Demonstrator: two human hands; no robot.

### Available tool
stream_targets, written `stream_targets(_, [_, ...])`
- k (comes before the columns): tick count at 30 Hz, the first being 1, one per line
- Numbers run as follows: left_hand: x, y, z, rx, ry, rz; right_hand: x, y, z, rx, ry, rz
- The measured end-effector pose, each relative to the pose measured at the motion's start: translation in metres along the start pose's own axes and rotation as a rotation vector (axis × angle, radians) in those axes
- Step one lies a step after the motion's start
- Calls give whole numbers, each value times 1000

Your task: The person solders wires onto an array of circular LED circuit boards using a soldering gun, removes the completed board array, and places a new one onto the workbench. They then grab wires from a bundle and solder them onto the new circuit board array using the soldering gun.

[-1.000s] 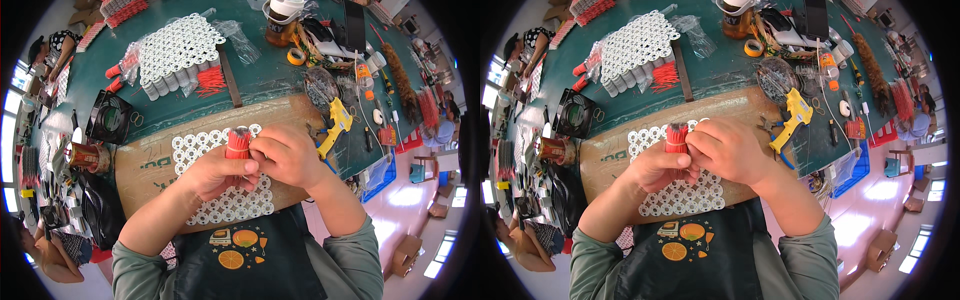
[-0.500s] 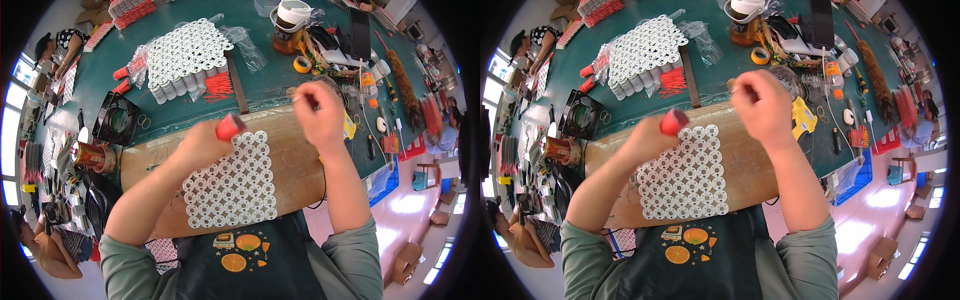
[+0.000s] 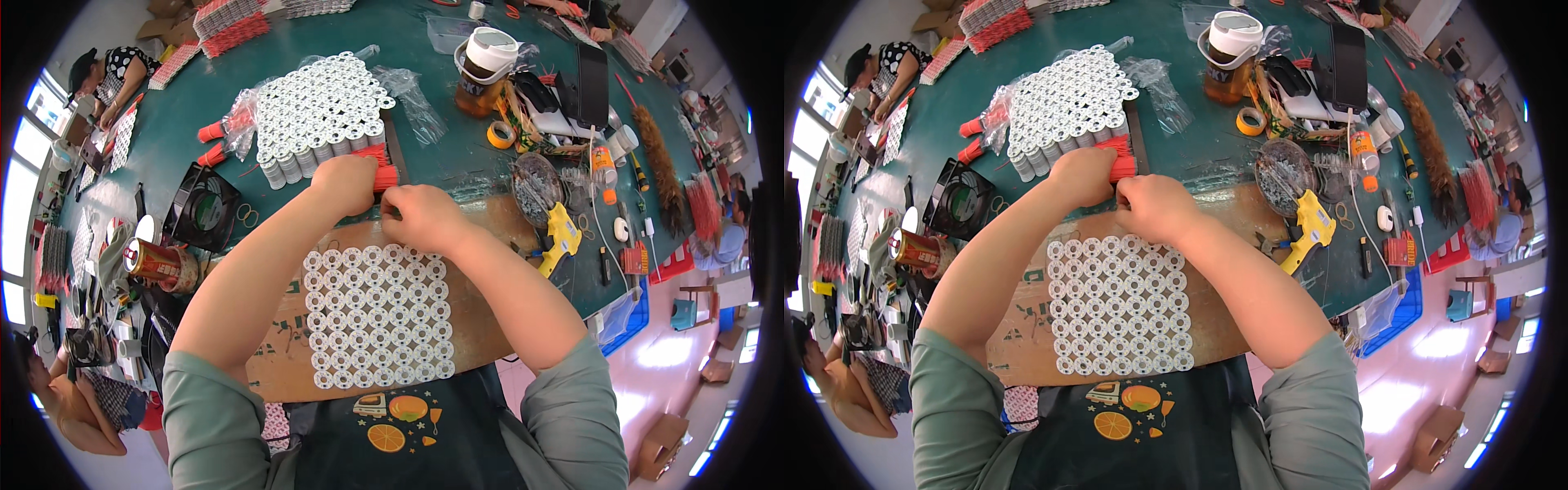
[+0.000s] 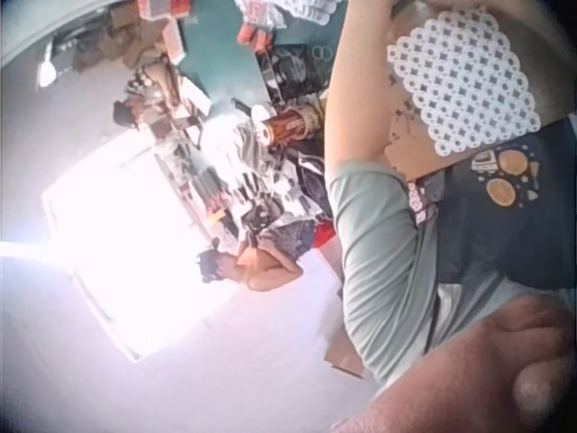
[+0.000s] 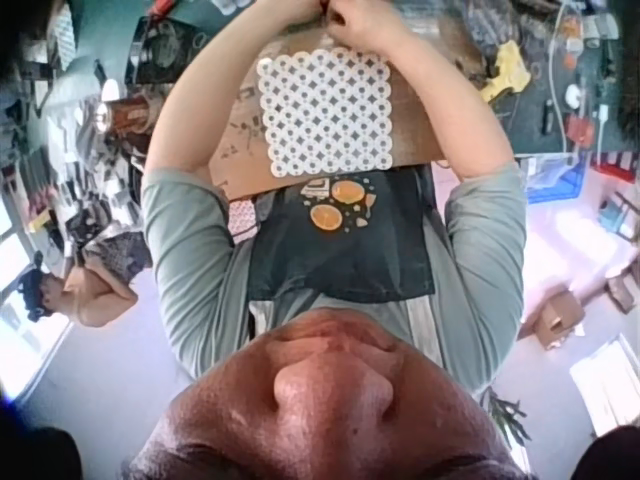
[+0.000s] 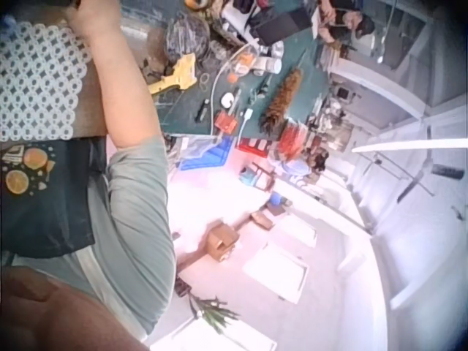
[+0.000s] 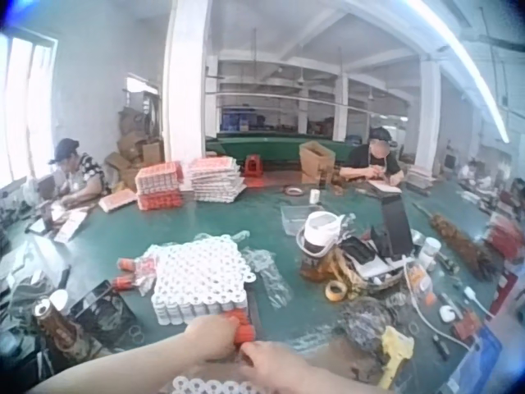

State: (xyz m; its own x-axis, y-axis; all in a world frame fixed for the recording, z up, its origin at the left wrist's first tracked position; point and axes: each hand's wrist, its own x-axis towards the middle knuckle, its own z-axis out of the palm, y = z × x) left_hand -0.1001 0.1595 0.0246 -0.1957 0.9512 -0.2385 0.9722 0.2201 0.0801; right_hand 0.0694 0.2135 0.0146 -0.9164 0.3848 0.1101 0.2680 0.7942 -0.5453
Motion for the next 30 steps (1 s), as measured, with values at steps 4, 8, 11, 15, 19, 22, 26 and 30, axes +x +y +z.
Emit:
stream_targets(4, [0, -2, -4, 18, 14, 25, 3, 2, -2, -47, -75, 63])
stream_targets(8, [-6, -1, -9, 23, 0, 22, 2, 1, -5, -53, -102, 67])
stream_targets(11, [-17, 0, -13, 2, -4, 33, -1, -2, -6, -45, -98, 85])
stream_targets(15, [-36, 2, -8, -38, 126, 45, -7, -6, -5, -50, -102, 87])
stream_targets(19, [-45, 2, 5, -12, 220, 60, -15, -8, -4, -65, -88, 53])
stream_targets(22, [-47, 2, 20, 17, 377, 165, -24, -10, -6, -68, -81, 45])
stream_targets(26, [-44, 0, 34, 86, 476, 293, -44, -14, -18, -59, -27, 28])
stream_targets(30, [-35, -1, 39, 50, 497, 276, -79, -15, -50, 12, 67, 92])
